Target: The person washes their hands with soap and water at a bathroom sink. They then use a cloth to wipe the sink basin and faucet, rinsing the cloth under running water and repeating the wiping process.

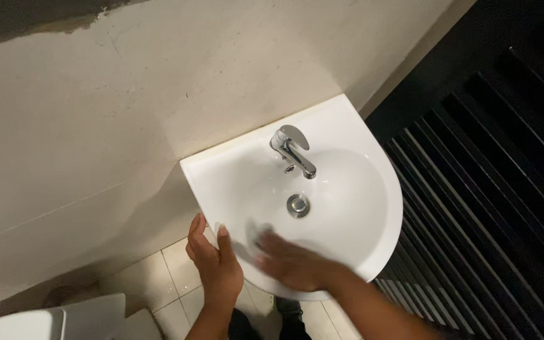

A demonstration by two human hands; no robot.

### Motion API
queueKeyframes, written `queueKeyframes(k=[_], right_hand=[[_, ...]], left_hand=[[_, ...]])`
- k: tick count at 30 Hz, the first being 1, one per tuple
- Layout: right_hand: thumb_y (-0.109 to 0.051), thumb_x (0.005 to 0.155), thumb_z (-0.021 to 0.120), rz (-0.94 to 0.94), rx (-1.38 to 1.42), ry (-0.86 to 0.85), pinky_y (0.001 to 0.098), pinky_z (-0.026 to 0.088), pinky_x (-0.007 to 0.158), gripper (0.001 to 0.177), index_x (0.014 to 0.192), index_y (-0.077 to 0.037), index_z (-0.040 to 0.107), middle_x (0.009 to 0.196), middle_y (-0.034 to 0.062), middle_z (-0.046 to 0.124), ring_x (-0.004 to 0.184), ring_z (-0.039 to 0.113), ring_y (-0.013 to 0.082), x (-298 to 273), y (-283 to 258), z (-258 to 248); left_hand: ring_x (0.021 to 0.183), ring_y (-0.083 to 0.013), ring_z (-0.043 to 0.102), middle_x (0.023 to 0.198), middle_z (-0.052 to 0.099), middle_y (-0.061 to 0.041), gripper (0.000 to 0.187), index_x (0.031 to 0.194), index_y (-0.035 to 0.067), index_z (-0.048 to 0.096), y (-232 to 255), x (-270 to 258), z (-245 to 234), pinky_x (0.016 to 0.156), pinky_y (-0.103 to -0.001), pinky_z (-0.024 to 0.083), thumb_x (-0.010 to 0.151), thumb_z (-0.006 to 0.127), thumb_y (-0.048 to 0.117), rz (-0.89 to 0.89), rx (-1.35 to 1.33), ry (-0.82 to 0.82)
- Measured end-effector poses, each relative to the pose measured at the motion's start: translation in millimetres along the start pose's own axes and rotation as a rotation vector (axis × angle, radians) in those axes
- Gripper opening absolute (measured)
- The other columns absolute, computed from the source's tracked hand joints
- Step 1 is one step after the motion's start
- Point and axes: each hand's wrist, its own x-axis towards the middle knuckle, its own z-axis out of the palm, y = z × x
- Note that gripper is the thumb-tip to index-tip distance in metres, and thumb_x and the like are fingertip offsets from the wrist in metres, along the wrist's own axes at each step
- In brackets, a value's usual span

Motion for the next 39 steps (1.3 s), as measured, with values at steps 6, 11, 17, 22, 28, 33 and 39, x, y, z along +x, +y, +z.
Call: queueKeyframes(k=[6, 11, 17, 22, 28, 33, 39], right_hand=[[-0.08, 0.097, 0.031, 0.648, -0.694, 0.032, 0.0483, 0.014, 0.136, 0.094, 0.155, -0.007, 0.04, 0.16, 0.0147, 0.042, 0.152, 0.039, 0.0245, -64, 32, -101], [-0.071, 0.095, 0.046, 0.645, -0.359, -0.089, 0.0569, 0.023, 0.124, 0.085, 0.159, -0.018, 0.031, 0.173, 0.0112, 0.009, 0.157, 0.014, 0.0336, -56, 1, -67], [-0.064, 0.099, 0.03, 0.183, -0.097, -0.112, 0.0452, 0.014, 0.128, 0.077, 0.157, -0.014, 0.034, 0.17, 0.0087, 0.023, 0.158, 0.02, 0.0256, -36, 22, -40], [-0.081, 0.098, 0.02, 0.629, -0.828, -0.117, 0.0465, 0.001, 0.127, 0.101, 0.163, -0.004, 0.007, 0.169, 0.0173, 0.002, 0.158, 0.001, 0.0283, -51, 30, -76], [-0.077, 0.095, 0.018, 0.356, -0.6, -0.343, 0.0435, 0.0, 0.129, 0.091, 0.163, -0.017, 0.016, 0.173, 0.0087, 0.006, 0.16, 0.002, 0.0195, -65, 33, -88], [-0.079, 0.093, 0.016, 0.433, -1.194, -0.159, 0.0478, -0.013, 0.127, 0.092, 0.162, -0.018, 0.01, 0.172, 0.0045, 0.001, 0.158, -0.007, 0.0165, -49, 53, -141], [-0.078, 0.096, 0.01, 0.466, -1.087, -0.344, 0.0498, -0.013, 0.126, 0.094, 0.166, -0.015, 0.006, 0.173, 0.0075, 0.003, 0.159, -0.006, 0.0171, -62, 54, -142]], left_hand=[[0.141, -0.036, 0.029, 0.156, 0.036, -0.019, 0.062, 0.147, 0.001, 0.033, -2, -1, 1, 0.118, -0.055, 0.025, 0.105, 0.039, 0.045, 0.011, -0.024, -0.001], [0.138, -0.0377, 0.025, 0.154, 0.033, -0.022, 0.061, 0.148, 0.0, 0.03, 3, -1, 0, 0.115, -0.056, 0.024, 0.105, 0.039, 0.043, -0.086, -0.044, -0.067], [0.14, -0.0369, 0.025, 0.155, 0.033, -0.022, 0.059, 0.148, -0.001, 0.03, 0, -1, 0, 0.116, -0.056, 0.024, 0.106, 0.041, 0.04, -0.04, -0.031, -0.037], [0.14, -0.0375, 0.024, 0.156, 0.032, -0.023, 0.061, 0.148, -0.001, 0.029, 1, 0, 1, 0.115, -0.055, 0.026, 0.105, 0.042, 0.039, -0.089, -0.093, -0.052], [0.142, -0.0382, 0.025, 0.151, 0.036, -0.027, 0.068, 0.148, -0.005, 0.031, -3, 6, 1, 0.116, -0.057, 0.025, 0.104, 0.042, 0.045, -0.15, 0.027, -0.067], [0.144, -0.0405, 0.023, 0.153, 0.035, -0.027, 0.07, 0.144, -0.009, 0.034, 0, 3, -1, 0.116, -0.058, 0.026, 0.103, 0.043, 0.047, -0.083, -0.005, -0.035], [0.139, -0.0414, 0.023, 0.15, 0.034, -0.03, 0.07, 0.147, -0.007, 0.032, -5, 6, -1, 0.112, -0.06, 0.025, 0.104, 0.042, 0.047, -0.145, 0.113, -0.1]])
